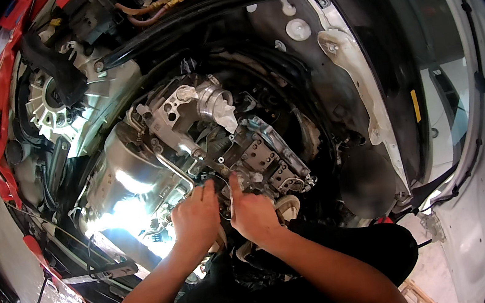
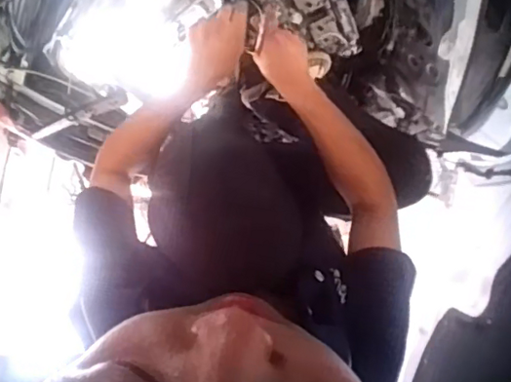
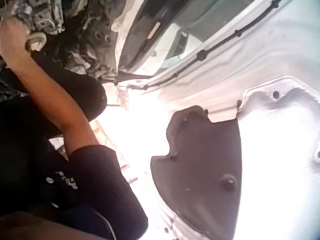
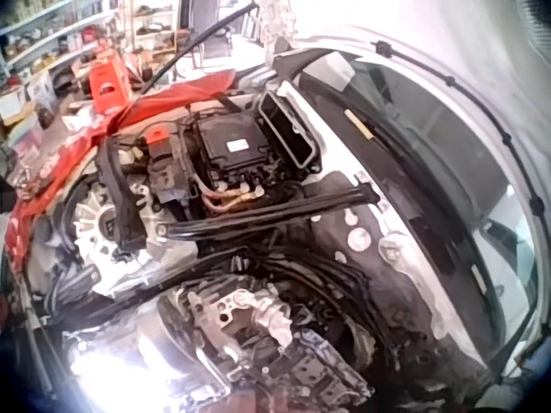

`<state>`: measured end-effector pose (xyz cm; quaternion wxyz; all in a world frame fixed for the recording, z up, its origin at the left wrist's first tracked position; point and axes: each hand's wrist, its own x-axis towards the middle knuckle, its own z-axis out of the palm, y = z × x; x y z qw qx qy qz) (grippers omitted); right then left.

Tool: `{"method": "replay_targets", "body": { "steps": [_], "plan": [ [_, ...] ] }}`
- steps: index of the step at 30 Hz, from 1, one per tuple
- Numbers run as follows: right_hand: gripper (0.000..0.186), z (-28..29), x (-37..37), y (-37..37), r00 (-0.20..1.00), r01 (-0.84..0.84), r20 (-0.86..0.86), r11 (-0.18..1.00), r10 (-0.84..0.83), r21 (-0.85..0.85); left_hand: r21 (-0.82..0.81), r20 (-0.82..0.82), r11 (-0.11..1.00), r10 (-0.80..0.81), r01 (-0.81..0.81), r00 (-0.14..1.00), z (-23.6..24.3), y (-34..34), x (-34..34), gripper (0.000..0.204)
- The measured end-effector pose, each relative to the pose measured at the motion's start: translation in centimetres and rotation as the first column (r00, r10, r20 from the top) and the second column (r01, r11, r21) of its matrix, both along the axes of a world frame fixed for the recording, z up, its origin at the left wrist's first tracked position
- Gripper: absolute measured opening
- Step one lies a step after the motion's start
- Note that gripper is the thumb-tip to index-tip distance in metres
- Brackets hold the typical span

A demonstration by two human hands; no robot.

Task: The person works on a vehicle engine by hand, connecting electrical plugs and securing a component with a tool.

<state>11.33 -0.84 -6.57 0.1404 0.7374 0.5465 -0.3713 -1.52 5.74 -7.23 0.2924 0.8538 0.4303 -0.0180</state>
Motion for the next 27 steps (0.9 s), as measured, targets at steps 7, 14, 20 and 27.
{"method": "replay_targets", "body": {
  "steps": [7,14,20,27],
  "plan": [
    [0.042,-1.4,0.3,-0.6,0.953,0.179,-0.271,0.973,-0.135,0.145,-0.131,0.033,0.989,0.078,-0.073,0.996,0.9,-1.0,-0.9,0.041],
    [0.033,-0.4,0.3,0.6,0.606,0.67,-0.415,0.717,-0.678,-0.193,-0.517,0.472,0.845,0.415,-0.137,0.777,0.6,-3.4,-1.7,0.024],
    [0.032,-1.2,2.7,3.0,0.823,0.481,-0.435,0.857,-0.366,0.187,-0.544,0.374,0.826,0.395,-0.146,0.839,0.6,-3.7,-3.0,0.021],
    [0.023,-6.6,7.8,8.5,0.769,-0.102,-0.587,0.955,0.254,0.279,-0.415,0.384,0.873,0.423,-0.256,0.821,1.3,-2.4,-1.8,0.017]
  ]
}}
